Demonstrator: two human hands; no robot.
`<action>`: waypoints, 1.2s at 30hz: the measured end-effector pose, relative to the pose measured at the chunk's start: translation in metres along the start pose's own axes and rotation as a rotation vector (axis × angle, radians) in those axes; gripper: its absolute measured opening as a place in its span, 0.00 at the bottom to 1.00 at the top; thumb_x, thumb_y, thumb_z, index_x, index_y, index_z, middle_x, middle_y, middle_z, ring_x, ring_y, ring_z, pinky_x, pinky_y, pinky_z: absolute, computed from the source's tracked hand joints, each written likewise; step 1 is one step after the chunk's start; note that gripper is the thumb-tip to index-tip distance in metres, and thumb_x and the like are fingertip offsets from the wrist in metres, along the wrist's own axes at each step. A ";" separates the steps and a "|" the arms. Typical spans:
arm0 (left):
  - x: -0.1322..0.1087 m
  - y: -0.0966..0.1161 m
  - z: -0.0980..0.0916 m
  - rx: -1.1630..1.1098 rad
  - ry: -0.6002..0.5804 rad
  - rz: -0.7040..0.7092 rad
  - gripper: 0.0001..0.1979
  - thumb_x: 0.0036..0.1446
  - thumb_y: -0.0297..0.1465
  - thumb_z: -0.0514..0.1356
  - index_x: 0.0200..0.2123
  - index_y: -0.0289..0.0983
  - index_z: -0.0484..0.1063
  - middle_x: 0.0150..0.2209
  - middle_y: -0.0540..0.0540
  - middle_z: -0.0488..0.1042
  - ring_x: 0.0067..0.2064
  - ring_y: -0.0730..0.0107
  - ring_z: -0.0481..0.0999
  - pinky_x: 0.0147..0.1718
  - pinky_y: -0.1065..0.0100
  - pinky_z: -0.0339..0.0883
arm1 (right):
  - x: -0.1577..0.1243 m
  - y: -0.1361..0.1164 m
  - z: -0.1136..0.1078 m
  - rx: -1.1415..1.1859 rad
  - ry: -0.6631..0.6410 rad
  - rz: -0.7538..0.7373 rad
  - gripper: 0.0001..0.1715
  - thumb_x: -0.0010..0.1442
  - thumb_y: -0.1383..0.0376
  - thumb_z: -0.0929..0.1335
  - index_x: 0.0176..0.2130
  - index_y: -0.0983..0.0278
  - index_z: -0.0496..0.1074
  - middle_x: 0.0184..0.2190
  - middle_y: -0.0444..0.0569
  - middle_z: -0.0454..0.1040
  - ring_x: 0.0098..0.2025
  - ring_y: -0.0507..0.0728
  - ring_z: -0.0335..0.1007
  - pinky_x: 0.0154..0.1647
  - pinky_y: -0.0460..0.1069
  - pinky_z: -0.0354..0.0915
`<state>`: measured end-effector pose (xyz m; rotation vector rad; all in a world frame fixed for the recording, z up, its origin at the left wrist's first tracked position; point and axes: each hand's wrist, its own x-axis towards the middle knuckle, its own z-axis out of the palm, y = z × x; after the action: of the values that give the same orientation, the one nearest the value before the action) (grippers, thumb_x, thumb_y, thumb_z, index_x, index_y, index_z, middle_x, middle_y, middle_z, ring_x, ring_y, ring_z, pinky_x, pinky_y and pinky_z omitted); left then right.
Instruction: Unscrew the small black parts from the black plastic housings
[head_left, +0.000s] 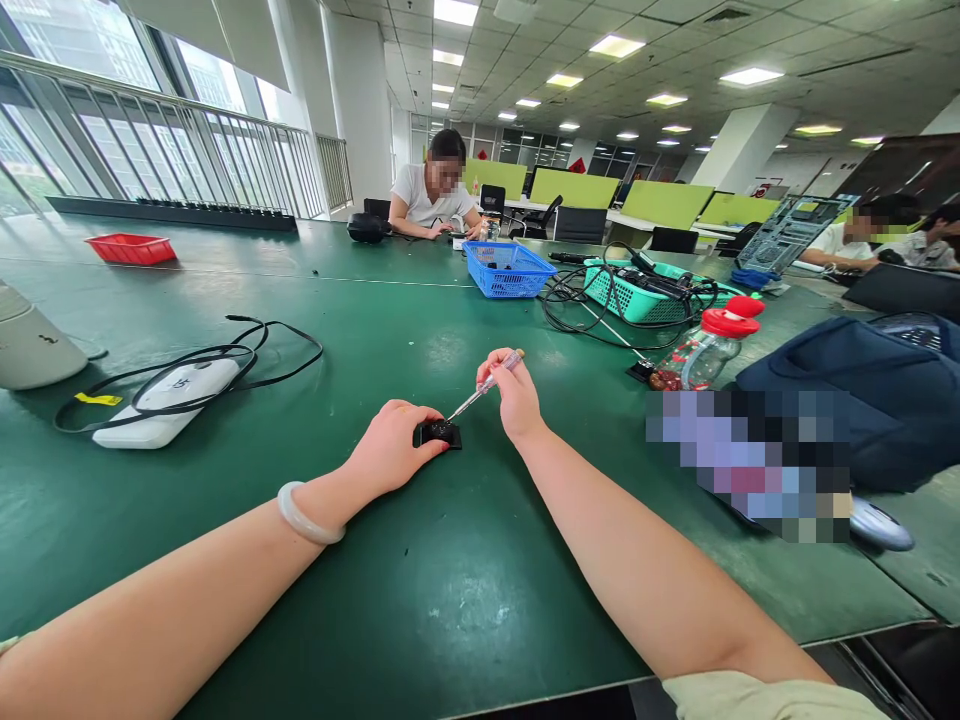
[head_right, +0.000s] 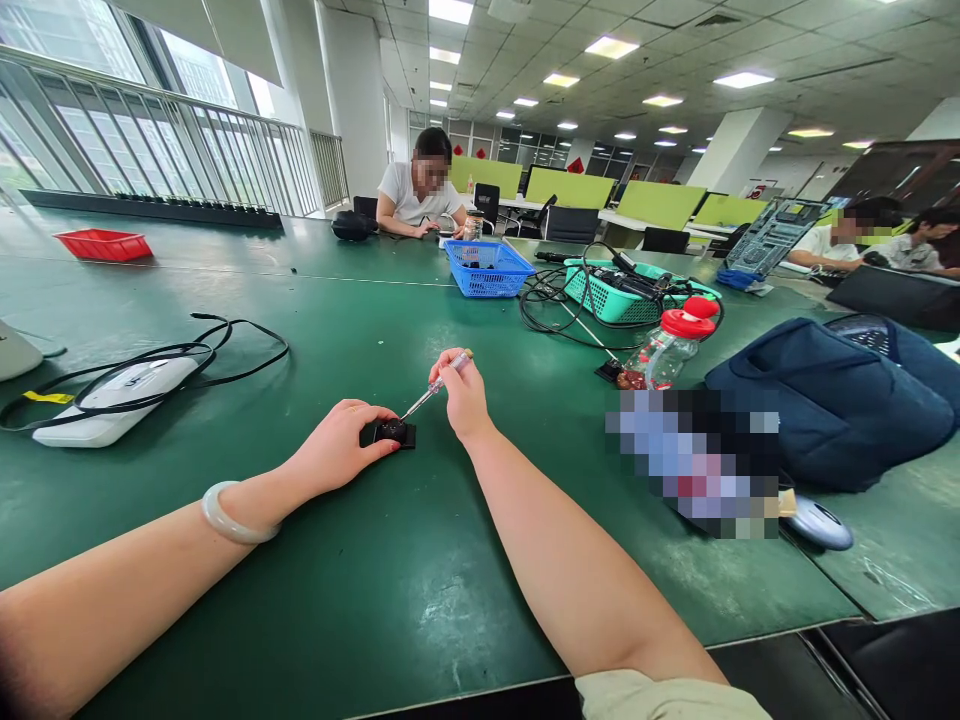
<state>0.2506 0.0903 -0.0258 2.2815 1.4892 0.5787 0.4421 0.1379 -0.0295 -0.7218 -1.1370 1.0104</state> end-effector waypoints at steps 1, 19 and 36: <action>0.000 0.000 0.000 -0.001 -0.003 0.001 0.17 0.56 0.40 0.62 0.48 0.42 0.77 0.47 0.44 0.80 0.56 0.51 0.70 0.59 0.49 0.66 | 0.000 0.000 0.001 0.012 -0.010 0.002 0.04 0.60 0.65 0.66 0.32 0.59 0.67 0.22 0.40 0.71 0.27 0.51 0.67 0.34 0.48 0.66; 0.001 -0.002 0.001 0.002 0.008 0.017 0.17 0.57 0.39 0.62 0.48 0.42 0.77 0.48 0.44 0.79 0.58 0.50 0.69 0.61 0.48 0.65 | 0.001 0.001 -0.001 0.129 0.041 0.131 0.30 0.57 0.67 0.72 0.56 0.52 0.64 0.31 0.36 0.78 0.29 0.52 0.78 0.43 0.53 0.74; 0.000 -0.003 0.003 0.007 -0.002 0.031 0.17 0.57 0.39 0.61 0.48 0.42 0.77 0.48 0.44 0.79 0.57 0.49 0.69 0.59 0.48 0.66 | 0.001 0.007 -0.001 0.147 0.136 0.245 0.19 0.57 0.67 0.70 0.49 0.56 0.68 0.24 0.36 0.75 0.28 0.53 0.77 0.39 0.53 0.74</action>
<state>0.2497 0.0915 -0.0295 2.3138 1.4591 0.5816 0.4413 0.1415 -0.0357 -0.8118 -0.8611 1.2181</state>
